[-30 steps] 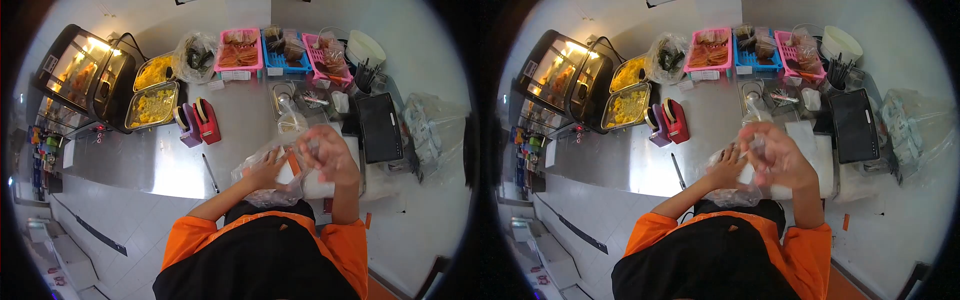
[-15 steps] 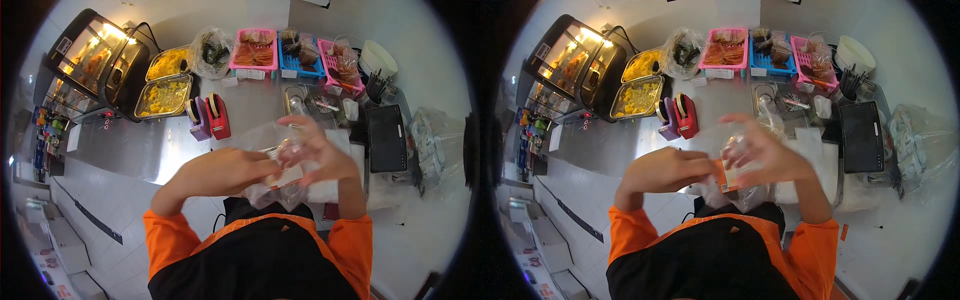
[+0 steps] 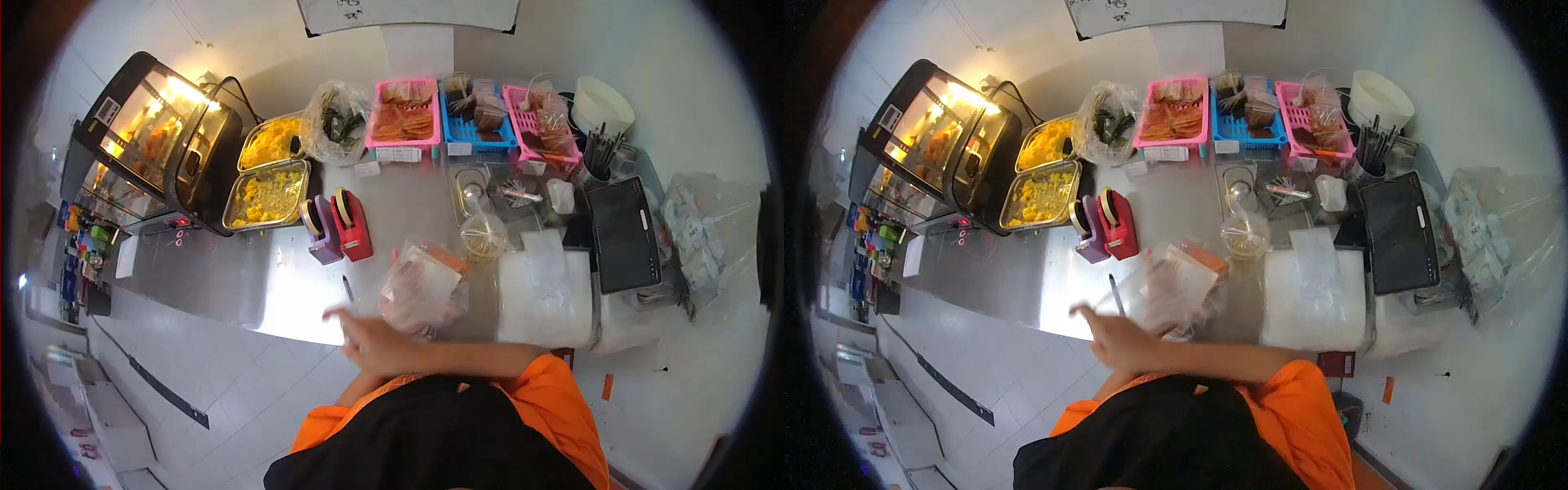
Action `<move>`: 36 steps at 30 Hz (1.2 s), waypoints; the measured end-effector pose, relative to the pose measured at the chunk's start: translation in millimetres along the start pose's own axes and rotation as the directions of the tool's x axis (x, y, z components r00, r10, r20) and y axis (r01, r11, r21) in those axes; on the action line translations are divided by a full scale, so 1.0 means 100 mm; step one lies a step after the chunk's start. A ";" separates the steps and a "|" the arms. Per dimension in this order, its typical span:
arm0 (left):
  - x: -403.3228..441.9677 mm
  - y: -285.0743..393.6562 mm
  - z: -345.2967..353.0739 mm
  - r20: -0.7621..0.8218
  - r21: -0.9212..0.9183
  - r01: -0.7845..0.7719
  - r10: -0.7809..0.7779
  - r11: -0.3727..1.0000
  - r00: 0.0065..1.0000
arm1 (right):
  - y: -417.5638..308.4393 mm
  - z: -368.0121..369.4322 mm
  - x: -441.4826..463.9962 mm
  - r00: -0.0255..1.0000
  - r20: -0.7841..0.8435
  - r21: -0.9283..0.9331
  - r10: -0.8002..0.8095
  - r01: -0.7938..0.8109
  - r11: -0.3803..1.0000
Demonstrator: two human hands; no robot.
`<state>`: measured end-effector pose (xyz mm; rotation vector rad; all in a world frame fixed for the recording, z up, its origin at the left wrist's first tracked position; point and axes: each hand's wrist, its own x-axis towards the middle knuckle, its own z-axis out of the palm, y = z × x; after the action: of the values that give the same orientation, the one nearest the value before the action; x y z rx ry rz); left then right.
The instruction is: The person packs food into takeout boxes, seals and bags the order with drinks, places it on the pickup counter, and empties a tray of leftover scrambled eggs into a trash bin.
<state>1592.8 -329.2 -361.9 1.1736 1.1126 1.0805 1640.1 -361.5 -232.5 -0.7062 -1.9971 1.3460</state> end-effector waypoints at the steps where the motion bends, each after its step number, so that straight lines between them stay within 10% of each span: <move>1: 0.10 0.03 0.05 -0.106 -0.069 0.055 -0.062 0.996 0.992 | 0.13 0.14 -0.12 0.993 0.121 -0.111 0.000 0.013 0.994; 6: 0.32 0.11 0.03 -0.356 -0.145 0.303 -0.336 0.942 0.872 | 0.17 -0.27 -0.53 0.956 0.013 -0.026 -0.291 0.292 0.956; 7: 0.17 0.23 -0.03 -0.271 0.407 0.045 0.073 0.912 0.960 | 0.11 -0.44 -0.62 0.945 -0.038 -0.071 -0.324 0.321 0.944; 8: 0.02 0.35 -0.08 -0.137 0.836 -0.152 0.469 0.527 0.872 | 0.18 -0.52 -0.74 0.975 -0.125 0.066 -0.183 0.192 0.979; 9: -0.01 0.54 -0.04 -0.392 0.398 0.020 0.151 0.917 0.907 | 0.30 -0.56 -0.90 0.982 -0.188 0.211 -0.028 0.068 0.975; 10: -0.05 0.73 0.00 -0.581 -0.207 0.086 -0.193 0.975 0.791 | 0.46 -0.58 -1.05 0.965 -0.223 0.358 0.135 -0.047 0.932; 12: -0.08 0.47 -0.30 -0.606 -0.275 -0.026 -0.152 0.961 0.781 | 1.21 -0.56 -1.26 0.956 0.139 0.952 0.257 -0.200 0.233; 13: -0.16 0.60 -0.31 -0.539 -0.273 -0.139 -0.032 0.952 0.842 | 1.27 -0.60 -1.22 0.929 0.323 0.930 0.181 -0.276 -0.244; 14: -0.29 0.75 -0.32 -0.463 -0.279 -0.243 0.092 0.929 0.882 | 1.29 -0.59 -1.23 0.951 0.179 0.953 0.253 -0.231 0.195; 15: -0.41 0.94 -0.30 -0.380 -0.299 -0.339 0.214 0.892 0.900 | 1.21 -0.62 -1.15 0.958 0.123 0.913 0.259 -0.211 0.349; 19: -0.31 1.01 -0.72 0.013 -0.245 -0.620 0.642 0.746 0.767 | 1.27 -0.70 -0.39 0.955 0.150 0.977 0.256 -0.183 0.111; 24: 0.05 1.54 -0.30 -0.191 0.651 -0.120 0.315 0.749 0.930 | 1.16 -1.09 -0.42 0.856 -0.116 0.973 0.504 0.200 -0.115; 26: 0.20 1.23 -0.34 0.056 0.681 -0.330 0.403 0.653 0.913 | 1.53 -0.95 -0.87 0.894 -0.249 0.969 0.373 0.227 0.101; 29: 0.25 0.60 -0.10 -0.182 0.915 0.007 0.397 0.404 0.900 | 1.63 -0.72 -1.40 0.927 -0.140 0.898 0.348 -0.029 0.439; 32: 0.20 0.38 0.10 -0.182 0.920 0.049 0.315 0.388 0.931 | 1.36 -1.15 -1.56 0.919 0.009 0.630 0.395 -0.312 0.711; 36: 0.19 0.16 0.21 -0.297 0.840 0.105 0.289 0.532 0.910 | 1.39 -2.30 -1.07 0.729 -0.684 -0.247 0.016 -0.252 0.935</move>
<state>1615.7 -311.5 -346.7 1.8327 2.0809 0.8659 1894.2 -252.7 -318.2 -1.3074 -1.5745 0.6569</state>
